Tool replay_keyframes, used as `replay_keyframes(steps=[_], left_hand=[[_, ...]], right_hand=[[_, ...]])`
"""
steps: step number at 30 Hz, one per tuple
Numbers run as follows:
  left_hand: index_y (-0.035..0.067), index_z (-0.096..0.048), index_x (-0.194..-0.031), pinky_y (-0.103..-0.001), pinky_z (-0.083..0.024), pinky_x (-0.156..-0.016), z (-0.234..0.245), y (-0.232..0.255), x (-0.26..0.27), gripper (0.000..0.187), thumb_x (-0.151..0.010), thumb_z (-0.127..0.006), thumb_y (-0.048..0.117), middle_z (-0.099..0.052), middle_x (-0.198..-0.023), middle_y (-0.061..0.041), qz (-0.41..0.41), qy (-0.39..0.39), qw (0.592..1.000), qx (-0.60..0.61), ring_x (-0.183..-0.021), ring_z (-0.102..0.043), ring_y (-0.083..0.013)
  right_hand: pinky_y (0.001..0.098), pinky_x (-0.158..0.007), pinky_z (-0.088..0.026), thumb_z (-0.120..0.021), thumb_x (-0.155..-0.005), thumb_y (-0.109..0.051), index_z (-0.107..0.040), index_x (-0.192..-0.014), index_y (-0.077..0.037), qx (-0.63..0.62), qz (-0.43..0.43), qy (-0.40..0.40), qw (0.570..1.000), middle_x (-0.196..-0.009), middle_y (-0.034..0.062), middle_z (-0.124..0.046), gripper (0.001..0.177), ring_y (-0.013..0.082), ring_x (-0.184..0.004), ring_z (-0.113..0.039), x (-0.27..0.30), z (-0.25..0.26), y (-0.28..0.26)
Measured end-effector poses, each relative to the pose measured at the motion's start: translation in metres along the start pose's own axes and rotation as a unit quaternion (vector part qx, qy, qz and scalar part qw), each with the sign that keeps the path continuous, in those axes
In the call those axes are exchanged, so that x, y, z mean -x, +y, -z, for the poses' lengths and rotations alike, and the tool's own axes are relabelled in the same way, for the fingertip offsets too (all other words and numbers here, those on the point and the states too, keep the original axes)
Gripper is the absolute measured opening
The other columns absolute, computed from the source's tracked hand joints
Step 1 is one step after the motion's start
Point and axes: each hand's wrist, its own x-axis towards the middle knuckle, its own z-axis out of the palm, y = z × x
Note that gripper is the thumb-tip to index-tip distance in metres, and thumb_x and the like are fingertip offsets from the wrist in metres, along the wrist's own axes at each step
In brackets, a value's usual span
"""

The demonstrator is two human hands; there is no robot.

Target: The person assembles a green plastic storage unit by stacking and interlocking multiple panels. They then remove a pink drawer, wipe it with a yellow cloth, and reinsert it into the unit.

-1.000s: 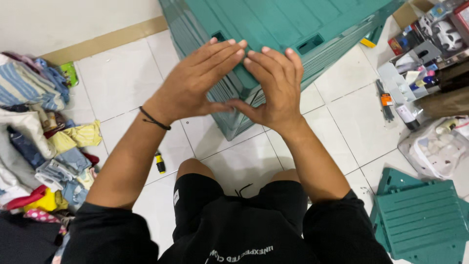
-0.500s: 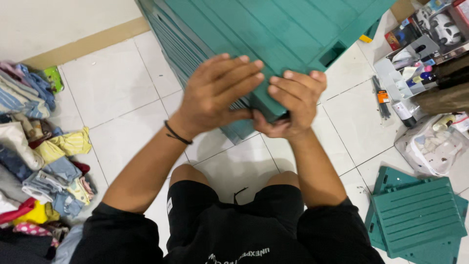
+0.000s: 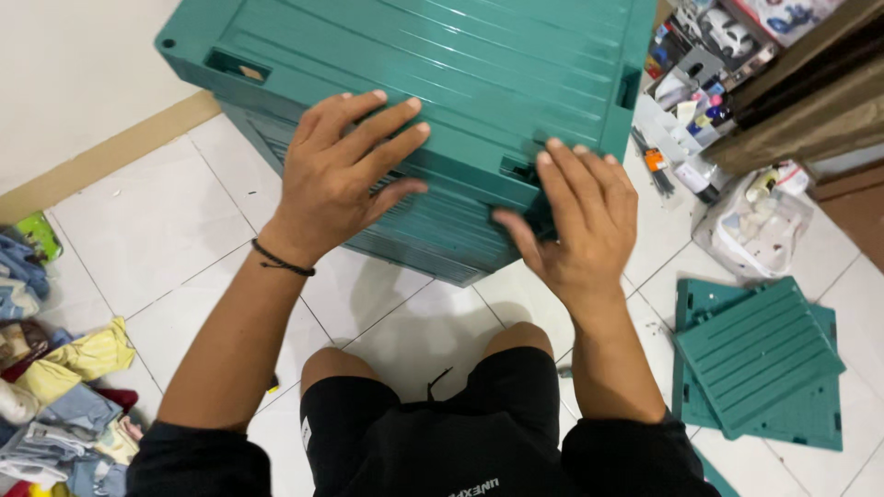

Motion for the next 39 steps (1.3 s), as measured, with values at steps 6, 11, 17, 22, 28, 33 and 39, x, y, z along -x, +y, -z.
replay_keyframes(steps=[6, 11, 17, 22, 28, 33, 39], left_hand=[[0.017, -0.075, -0.128, -0.041, -0.039, -0.112, -0.019, 0.003, 0.001, 0.045, -0.091, -0.092, 0.037, -0.067, -0.14, 0.002, 0.022, 0.059, 0.998, 0.011, -0.129, -0.057, -0.0239], [0.016, -0.075, -0.128, -0.041, -0.039, -0.109, -0.018, 0.006, 0.0, 0.045, -0.092, -0.093, 0.038, -0.068, -0.139, 0.002, 0.026, 0.051, 0.998, 0.004, -0.129, -0.057, -0.0234], [0.006, -0.064, -0.141, -0.049, -0.038, -0.124, 0.006, 0.003, 0.007, 0.071, -0.082, -0.092, 0.033, -0.058, -0.156, -0.013, 0.061, -0.028, 0.998, 0.008, -0.145, -0.051, -0.0295], [0.007, -0.063, -0.144, -0.051, -0.031, -0.131, 0.039, -0.023, 0.023, 0.069, -0.087, -0.096, 0.027, -0.055, -0.158, -0.008, 0.1, -0.008, 0.995, -0.01, -0.151, -0.047, -0.0267], [0.008, -0.066, -0.135, -0.054, -0.031, -0.127, 0.011, -0.013, 0.009, 0.062, -0.084, -0.096, 0.026, -0.058, -0.151, -0.009, 0.005, 0.009, 0.996, 0.086, -0.146, -0.048, -0.0317], [0.008, -0.067, -0.132, -0.05, -0.04, -0.129, -0.003, -0.006, 0.002, 0.052, -0.088, -0.093, 0.018, -0.063, -0.144, -0.005, 0.026, 0.043, 0.988, 0.147, -0.142, -0.055, -0.0272], [0.009, -0.07, -0.129, -0.049, -0.041, -0.126, -0.011, -0.003, 0.011, 0.047, -0.088, -0.093, 0.015, -0.066, -0.14, -0.004, 0.056, 0.056, 0.985, 0.152, -0.14, -0.056, -0.0259]], right_hand=[[0.045, -0.11, -0.042, -0.093, -0.086, -0.041, -0.075, -0.123, -0.007, 0.016, 0.023, 0.038, 0.999, -0.128, 0.0071, -0.073, 0.053, 0.0288, -0.115, -0.059, -0.002, -0.012, 0.006], [0.0433, -0.108, -0.042, -0.093, -0.091, -0.042, -0.076, -0.121, -0.008, 0.005, 0.05, 0.043, 0.998, -0.128, 0.0065, -0.073, 0.048, 0.0289, -0.115, -0.059, 0.011, -0.018, 0.022], [0.0457, -0.109, -0.041, -0.09, -0.093, -0.044, -0.073, -0.123, -0.008, -0.034, 0.087, 0.012, 0.996, -0.133, 0.0085, -0.073, 0.05, 0.0294, -0.119, -0.061, 0.017, -0.006, 0.086], [0.0503, -0.117, -0.037, -0.088, -0.098, -0.043, -0.068, -0.13, -0.008, 0.055, 0.028, 0.007, 0.998, -0.128, 0.0069, -0.071, 0.052, 0.0297, -0.124, -0.06, 0.011, 0.032, 0.106], [0.0515, -0.122, -0.039, -0.089, -0.096, -0.045, -0.057, -0.149, -0.004, -0.049, 0.075, -0.011, 0.996, -0.155, 0.0136, -0.055, 0.074, 0.0357, -0.144, -0.053, -0.019, -0.03, 0.016], [0.0439, -0.116, -0.037, -0.087, -0.096, -0.041, -0.065, -0.14, -0.01, -0.053, 0.06, 0.005, 0.997, -0.146, 0.0039, -0.063, 0.058, 0.0258, -0.136, -0.056, -0.039, -0.062, -0.03], [0.0357, -0.112, -0.035, -0.085, -0.094, -0.045, -0.077, -0.123, -0.016, -0.05, 0.06, 0.059, 0.995, -0.135, -0.003, -0.071, 0.041, 0.0184, -0.129, -0.059, -0.044, -0.076, -0.027]])
